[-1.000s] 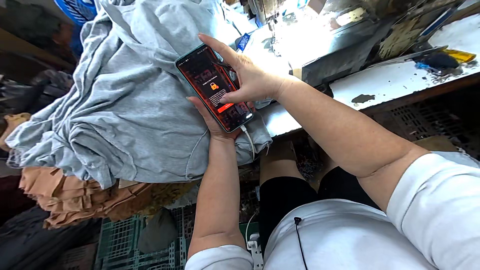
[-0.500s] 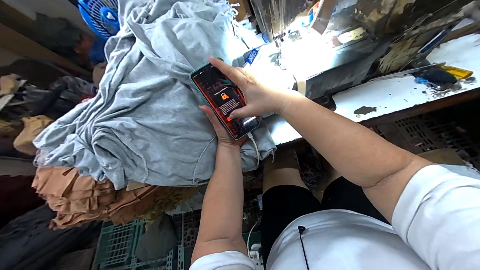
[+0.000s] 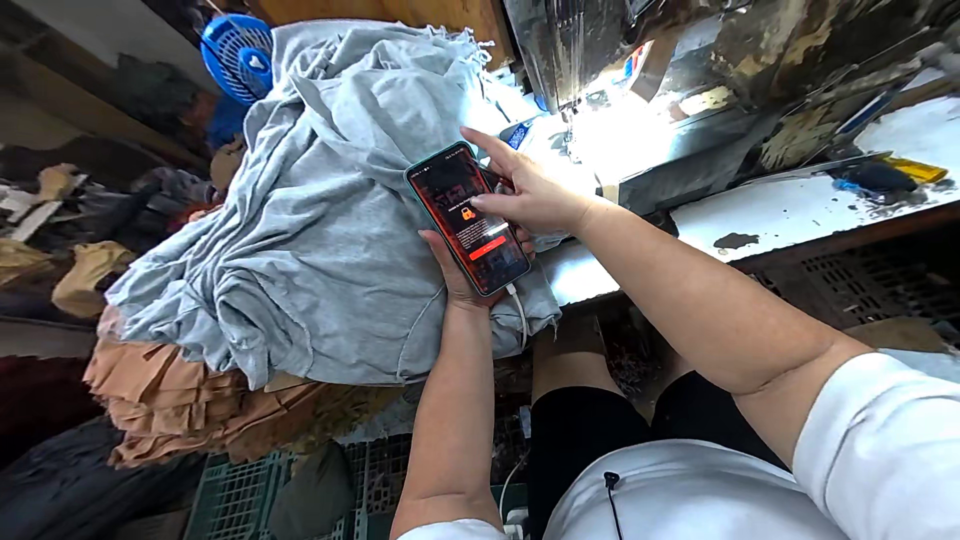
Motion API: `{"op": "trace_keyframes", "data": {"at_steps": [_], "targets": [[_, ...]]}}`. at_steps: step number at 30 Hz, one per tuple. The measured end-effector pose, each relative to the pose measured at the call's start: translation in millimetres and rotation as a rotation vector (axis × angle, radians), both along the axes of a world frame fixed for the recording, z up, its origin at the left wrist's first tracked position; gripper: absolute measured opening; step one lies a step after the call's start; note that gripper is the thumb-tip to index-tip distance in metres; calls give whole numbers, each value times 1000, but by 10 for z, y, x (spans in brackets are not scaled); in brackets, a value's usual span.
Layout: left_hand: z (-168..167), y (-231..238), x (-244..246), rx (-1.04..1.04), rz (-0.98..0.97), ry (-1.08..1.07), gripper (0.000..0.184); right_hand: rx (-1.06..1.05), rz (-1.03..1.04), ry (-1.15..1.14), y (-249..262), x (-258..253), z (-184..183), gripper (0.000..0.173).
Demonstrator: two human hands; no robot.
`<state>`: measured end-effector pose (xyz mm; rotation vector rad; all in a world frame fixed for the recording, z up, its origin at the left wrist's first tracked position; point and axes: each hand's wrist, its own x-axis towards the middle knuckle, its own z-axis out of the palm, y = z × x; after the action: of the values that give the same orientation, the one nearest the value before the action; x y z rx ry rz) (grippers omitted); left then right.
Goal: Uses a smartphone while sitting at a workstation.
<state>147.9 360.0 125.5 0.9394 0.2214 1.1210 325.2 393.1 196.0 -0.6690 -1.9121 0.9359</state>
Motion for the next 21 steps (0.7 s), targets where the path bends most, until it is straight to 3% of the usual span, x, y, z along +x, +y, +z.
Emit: {"op": "trace_keyframes", "data": {"at_steps": [3, 11, 14, 18, 21], "targets": [[-41, 24, -18, -57, -37, 36, 97, -56, 3, 124, 10, 18, 0, 54], [-54, 41, -5, -18, -137, 69, 98, -76, -152, 259, 44, 43, -11, 25], [-56, 36, -10, -6, -109, 94, 98, -13, -185, 209, 21, 20, -15, 26], [-46, 14, -3, -14, -78, 89, 92, 18, -159, 57, -23, 22, -15, 68], [-60, 26, -10, -11, -91, 77, 92, -33, -109, 106, -26, 21, -16, 60]]}}
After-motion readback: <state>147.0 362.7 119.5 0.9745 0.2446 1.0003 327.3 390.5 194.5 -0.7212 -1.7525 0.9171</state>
